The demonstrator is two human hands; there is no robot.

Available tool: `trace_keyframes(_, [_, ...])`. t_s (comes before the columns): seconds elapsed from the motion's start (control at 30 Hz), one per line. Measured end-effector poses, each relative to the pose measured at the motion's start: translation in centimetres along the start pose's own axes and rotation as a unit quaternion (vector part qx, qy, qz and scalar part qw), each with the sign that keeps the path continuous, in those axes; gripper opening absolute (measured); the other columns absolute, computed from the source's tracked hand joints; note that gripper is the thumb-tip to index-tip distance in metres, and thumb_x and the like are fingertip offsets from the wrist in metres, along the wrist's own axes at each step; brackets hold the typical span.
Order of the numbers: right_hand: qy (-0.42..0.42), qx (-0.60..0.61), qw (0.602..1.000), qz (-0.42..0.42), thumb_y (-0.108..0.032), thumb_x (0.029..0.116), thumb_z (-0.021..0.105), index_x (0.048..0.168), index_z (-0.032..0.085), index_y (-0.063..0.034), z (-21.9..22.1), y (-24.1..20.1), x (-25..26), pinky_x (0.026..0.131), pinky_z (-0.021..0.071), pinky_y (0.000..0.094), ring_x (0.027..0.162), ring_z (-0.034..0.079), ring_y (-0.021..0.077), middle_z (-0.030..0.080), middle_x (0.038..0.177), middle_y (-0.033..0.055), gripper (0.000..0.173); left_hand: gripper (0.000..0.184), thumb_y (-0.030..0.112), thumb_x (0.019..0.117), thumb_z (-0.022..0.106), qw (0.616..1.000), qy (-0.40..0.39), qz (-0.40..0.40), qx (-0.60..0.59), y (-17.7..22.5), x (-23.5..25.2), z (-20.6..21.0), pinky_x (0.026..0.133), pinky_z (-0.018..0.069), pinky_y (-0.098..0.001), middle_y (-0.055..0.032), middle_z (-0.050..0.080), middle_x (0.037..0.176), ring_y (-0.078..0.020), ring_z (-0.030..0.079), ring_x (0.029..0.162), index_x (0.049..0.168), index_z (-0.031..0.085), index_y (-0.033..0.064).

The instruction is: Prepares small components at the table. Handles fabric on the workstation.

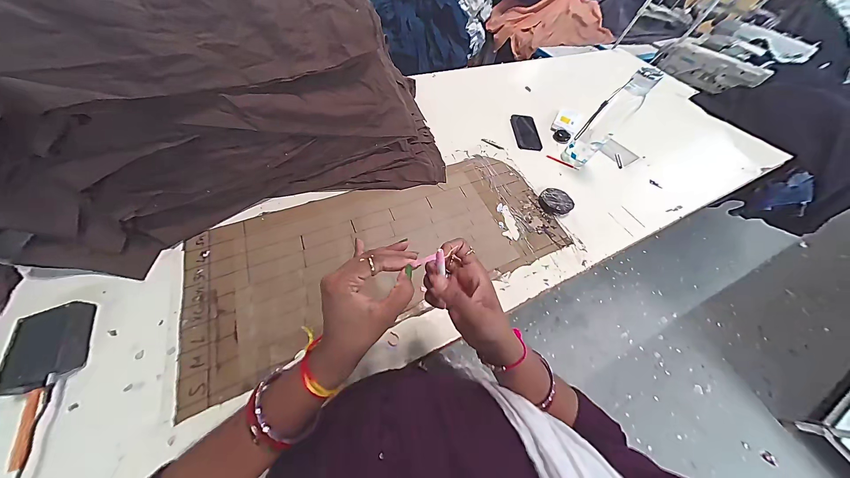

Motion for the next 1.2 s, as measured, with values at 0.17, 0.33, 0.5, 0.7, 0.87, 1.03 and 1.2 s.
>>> trace_keyframes(0.17, [0.018,0.021,1.0,0.0,-0.01,0.1075,0.044,0.106,0.048,-0.0121,0.2,-0.1,0.0,0.054,0.0413,0.0133,0.062,0.05,-0.0034,0.059,0.083,-0.0085,0.004,0.014,0.013,0.0857,0.064,1.0,0.01,0.002,-0.002,0.0,0.0,-0.2,0.107,0.051,-0.0366,-0.0022,0.08,0.098,-0.0087,0.073,0.107,0.087,0.077,0.0068])
trace_keyframes(0.33, [0.06,-0.087,0.994,-0.019,-0.013,0.1097,0.031,0.1,0.06,-0.0126,-1.3,-0.2,0.1,0.072,0.0448,0.0165,0.076,0.052,-0.0049,0.058,0.086,-0.0133,0.031,0.014,0.013,0.0853,0.064,1.0,0.011,-0.001,0.004,-0.2,0.0,-0.3,0.105,0.052,-0.035,-0.0025,0.079,0.097,-0.0092,0.073,0.107,0.086,0.076,0.0068])
trace_keyframes(0.5, [0.011,0.025,0.999,0.03,-0.04,0.1045,0.056,0.113,0.04,-0.0164,-0.8,-0.1,0.1,0.054,0.036,0.0122,0.06,0.042,-0.0072,0.049,0.077,-0.0152,0.03,0.012,0.013,0.0853,0.065,1.0,0.015,0.015,0.012,-0.4,0.0,-0.5,0.105,0.0522,-0.0338,-0.0022,0.079,0.097,-0.008,0.073,0.105,0.086,0.075,0.0063])
trace_keyframes(0.7, [0.023,0.05,0.998,0.031,-0.016,0.1106,0.035,0.1,0.049,-0.0167,-1.2,-1.1,0.3,0.046,0.0342,0.0104,0.05,0.042,-0.007,0.053,0.067,-0.0136,0.017,0.013,0.012,0.0849,0.064,1.0,0.016,0.009,0.02,-1.0,0.0,-0.6,0.104,0.0524,-0.0341,-0.0032,0.079,0.097,-0.0088,0.073,0.106,0.086,0.075,0.0052])
trace_keyframes(0.87, [0.089,-0.088,0.992,-0.006,-0.013,0.1102,0.029,0.102,0.06,-0.0102,-2.8,-1.5,0.3,0.059,0.0422,0.0133,0.062,0.049,-0.0062,0.058,0.076,-0.0134,0.032,0.014,0.013,0.0859,0.064,0.999,0.017,0.006,0.032,-1.5,-0.1,-0.7,0.104,0.0516,-0.033,-0.0036,0.079,0.097,-0.008,0.072,0.106,0.086,0.075,0.0048])
trace_keyframes(1.03, [0.054,0.01,0.998,0.034,-0.03,0.0973,0.069,0.11,0.041,-0.0186,-2.7,-1.7,0.3,0.048,0.0343,0.0106,0.052,0.041,-0.0074,0.052,0.071,-0.0144,0.033,0.013,0.013,0.0859,0.064,0.999,0.014,0.005,0.041,-1.7,-0.1,-0.7,0.106,0.0508,-0.0338,-0.0037,0.079,0.097,-0.0081,0.072,0.106,0.086,0.075,0.0051])
trace_keyframes(1.2, [0.077,-0.025,0.997,-0.004,-0.009,0.1048,0.048,0.099,0.05,-0.0161,-3.0,-2.2,0.4,0.048,0.0336,0.0116,0.052,0.041,-0.0064,0.054,0.07,-0.0126,0.009,0.014,0.014,0.0855,0.064,0.999,0.014,0.006,0.046,-1.8,-0.2,-0.5,0.108,0.0485,-0.0386,-0.0032,0.079,0.096,-0.0088,0.073,0.105,0.085,0.075,0.0056])
Point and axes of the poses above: each hand's wrist, its own x-axis towards the middle knuckle, its own z-axis out of the palm, y = z × x, the point moved 7 cm from there along x, towards the middle knuckle
